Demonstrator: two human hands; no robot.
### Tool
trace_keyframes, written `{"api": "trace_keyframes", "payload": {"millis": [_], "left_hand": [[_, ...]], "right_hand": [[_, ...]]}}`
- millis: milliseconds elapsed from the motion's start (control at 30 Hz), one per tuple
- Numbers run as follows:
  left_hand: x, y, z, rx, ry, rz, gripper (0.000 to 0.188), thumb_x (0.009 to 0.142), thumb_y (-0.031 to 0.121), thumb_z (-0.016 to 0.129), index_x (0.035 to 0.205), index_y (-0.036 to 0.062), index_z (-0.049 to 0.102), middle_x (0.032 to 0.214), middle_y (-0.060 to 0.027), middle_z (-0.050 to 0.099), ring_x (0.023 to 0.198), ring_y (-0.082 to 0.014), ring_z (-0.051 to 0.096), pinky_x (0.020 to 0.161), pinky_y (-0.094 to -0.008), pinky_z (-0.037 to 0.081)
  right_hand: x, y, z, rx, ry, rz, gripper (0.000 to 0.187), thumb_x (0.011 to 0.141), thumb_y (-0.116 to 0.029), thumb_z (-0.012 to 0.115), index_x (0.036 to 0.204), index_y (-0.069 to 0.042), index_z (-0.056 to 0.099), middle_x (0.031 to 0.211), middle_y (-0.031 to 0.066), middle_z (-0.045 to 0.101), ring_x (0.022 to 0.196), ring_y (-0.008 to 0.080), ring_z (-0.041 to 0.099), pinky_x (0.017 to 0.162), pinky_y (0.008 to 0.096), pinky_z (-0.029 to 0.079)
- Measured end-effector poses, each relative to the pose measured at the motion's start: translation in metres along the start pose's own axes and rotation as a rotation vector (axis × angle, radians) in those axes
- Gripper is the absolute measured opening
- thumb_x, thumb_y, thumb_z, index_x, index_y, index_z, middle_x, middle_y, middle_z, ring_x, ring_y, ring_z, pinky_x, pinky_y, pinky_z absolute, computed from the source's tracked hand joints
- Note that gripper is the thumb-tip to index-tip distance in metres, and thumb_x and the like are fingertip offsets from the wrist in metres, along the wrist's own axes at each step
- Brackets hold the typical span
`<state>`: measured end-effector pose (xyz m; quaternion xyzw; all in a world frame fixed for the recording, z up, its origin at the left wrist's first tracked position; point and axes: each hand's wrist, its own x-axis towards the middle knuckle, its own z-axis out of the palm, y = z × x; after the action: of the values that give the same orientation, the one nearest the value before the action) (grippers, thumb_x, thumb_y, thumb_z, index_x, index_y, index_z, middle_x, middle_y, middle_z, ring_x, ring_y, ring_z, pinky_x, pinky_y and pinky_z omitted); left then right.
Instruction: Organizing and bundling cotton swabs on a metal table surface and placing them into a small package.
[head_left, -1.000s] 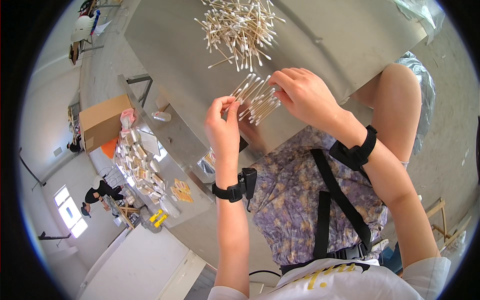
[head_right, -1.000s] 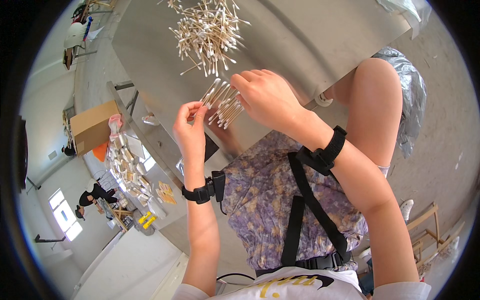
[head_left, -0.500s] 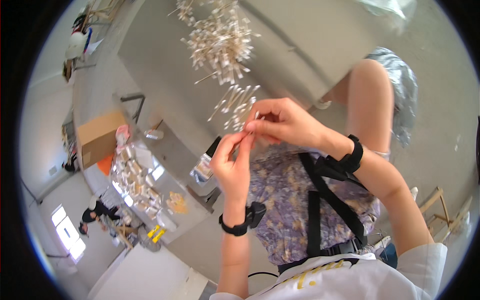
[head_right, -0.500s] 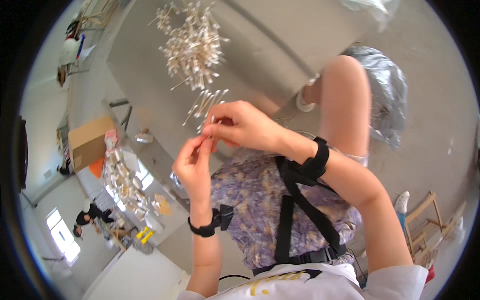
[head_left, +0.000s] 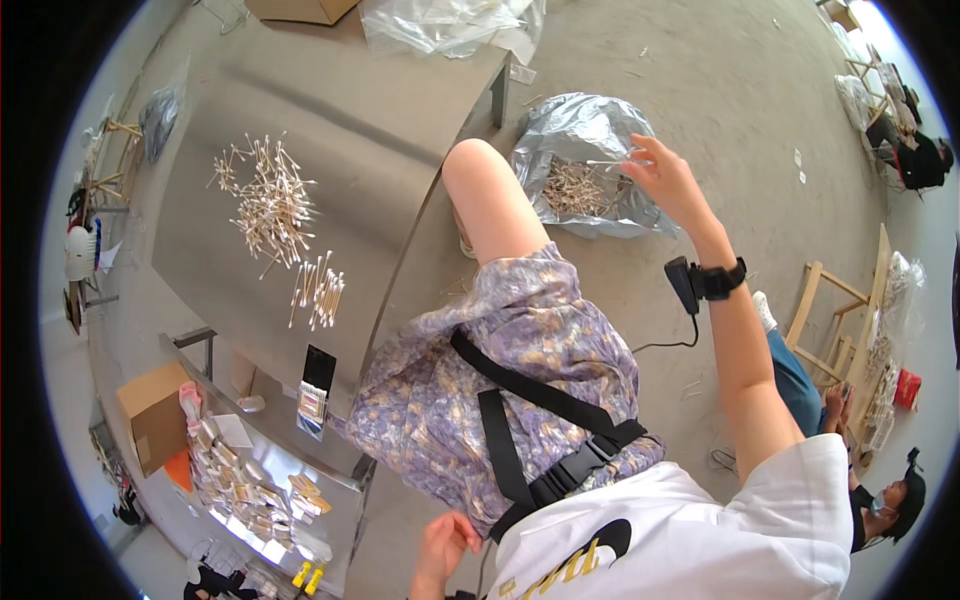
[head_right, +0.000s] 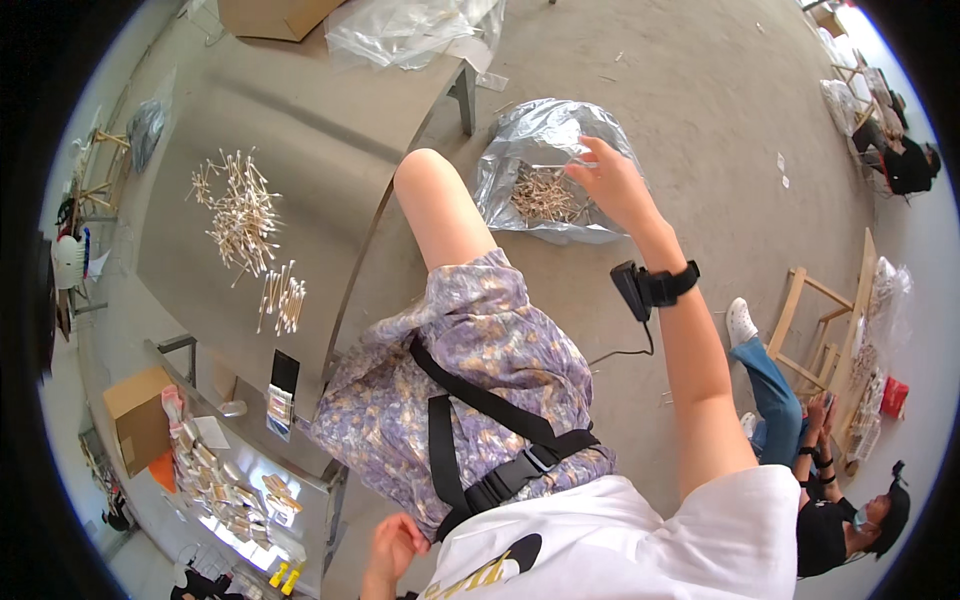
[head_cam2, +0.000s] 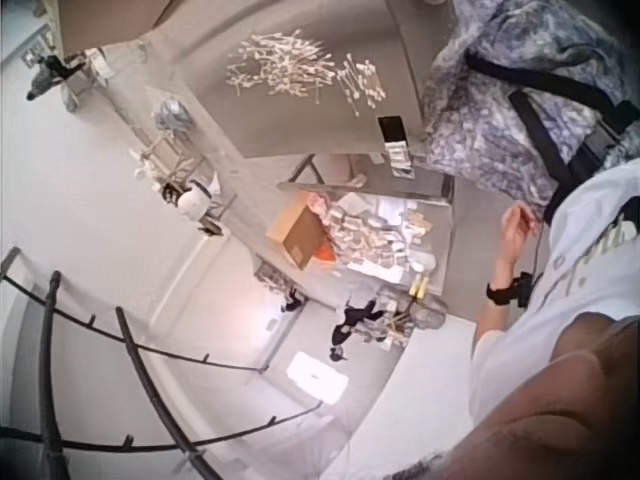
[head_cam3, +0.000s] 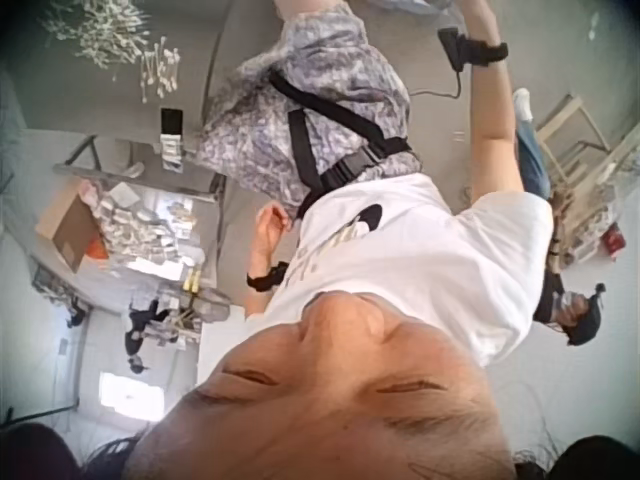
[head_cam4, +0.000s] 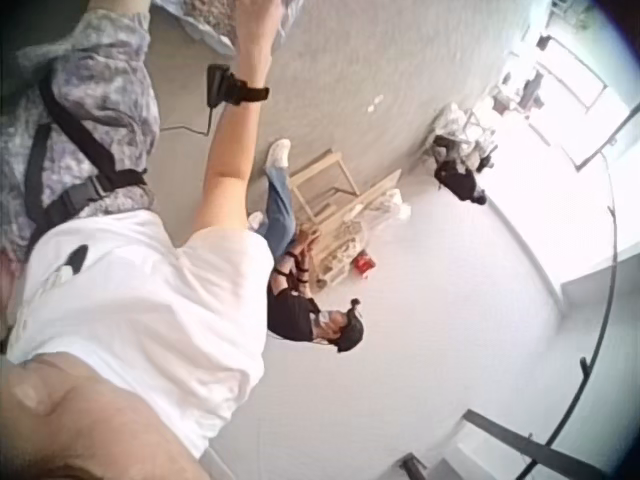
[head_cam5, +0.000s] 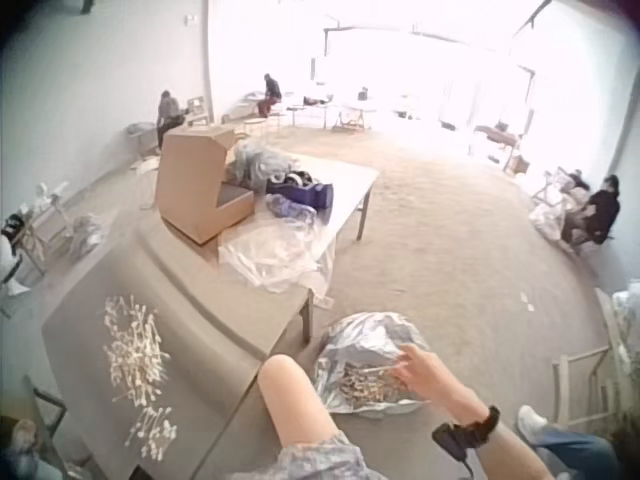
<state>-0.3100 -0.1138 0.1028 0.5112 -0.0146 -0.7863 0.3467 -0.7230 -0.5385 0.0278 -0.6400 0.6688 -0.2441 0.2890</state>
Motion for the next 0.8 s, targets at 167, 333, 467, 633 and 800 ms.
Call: {"api": "trace_keyframes", "payload": {"millis": [167,333,467,633,800], "left_hand": [[-0.078,-0.081,-0.03,-0.236,0.107,-0.298,0.069,0.101,0.058,0.035,0.092,-0.0042,0.063,0.08,-0.0085,0.063,0.071,-0.0185,0.057,0.067,-0.0296,0.046],[-0.091,-0.11,-0.053,-0.193,0.087,-0.256,0.067,0.101,0.057,0.035,0.092,-0.004,0.063,0.08,-0.0084,0.063,0.071,-0.0182,0.057,0.067,-0.0295,0.046],[-0.096,-0.121,-0.06,-0.15,0.052,-0.231,0.066,0.101,0.056,0.036,0.092,-0.0037,0.063,0.08,-0.0082,0.063,0.071,-0.018,0.057,0.066,-0.0294,0.046],[-0.075,-0.119,-0.076,-0.073,-0.032,-0.211,0.064,0.101,0.054,0.037,0.093,-0.0035,0.063,0.08,-0.0081,0.064,0.07,-0.0177,0.058,0.066,-0.0292,0.046],[-0.037,-0.095,-0.084,0.048,-0.146,-0.209,0.062,0.101,0.053,0.038,0.093,-0.0032,0.063,0.08,-0.008,0.064,0.07,-0.0174,0.058,0.065,-0.0291,0.046]], "right_hand": [[-0.029,0.026,0.0,-0.14,0.015,0.002,0.056,0.091,-0.019,0.071,0.14,-0.005,0.046,0.125,0.0191,0.064,0.098,0.0285,0.068,0.086,0.0414,0.053],[-0.069,0.0,0.033,0.048,-0.234,-0.052,0.056,0.092,-0.019,0.069,0.14,-0.004,0.045,0.123,0.0211,0.064,0.099,0.0301,0.068,0.088,0.0419,0.053],[-0.095,-0.027,0.066,0.061,-0.36,-0.172,0.054,0.093,-0.021,0.067,0.14,-0.004,0.045,0.123,0.0226,0.062,0.102,0.0322,0.067,0.089,0.0429,0.053],[-0.116,-0.051,0.09,-0.027,-0.295,-0.355,0.054,0.096,-0.027,0.063,0.139,0.0,0.044,0.122,0.0269,0.059,0.105,0.0435,0.062,0.09,0.0465,0.051],[-0.116,-0.059,0.091,-0.049,-0.309,-0.342,0.054,0.096,-0.027,0.063,0.137,0.002,0.044,0.118,0.028,0.059,0.106,0.0448,0.061,0.09,0.0489,0.05]]}}
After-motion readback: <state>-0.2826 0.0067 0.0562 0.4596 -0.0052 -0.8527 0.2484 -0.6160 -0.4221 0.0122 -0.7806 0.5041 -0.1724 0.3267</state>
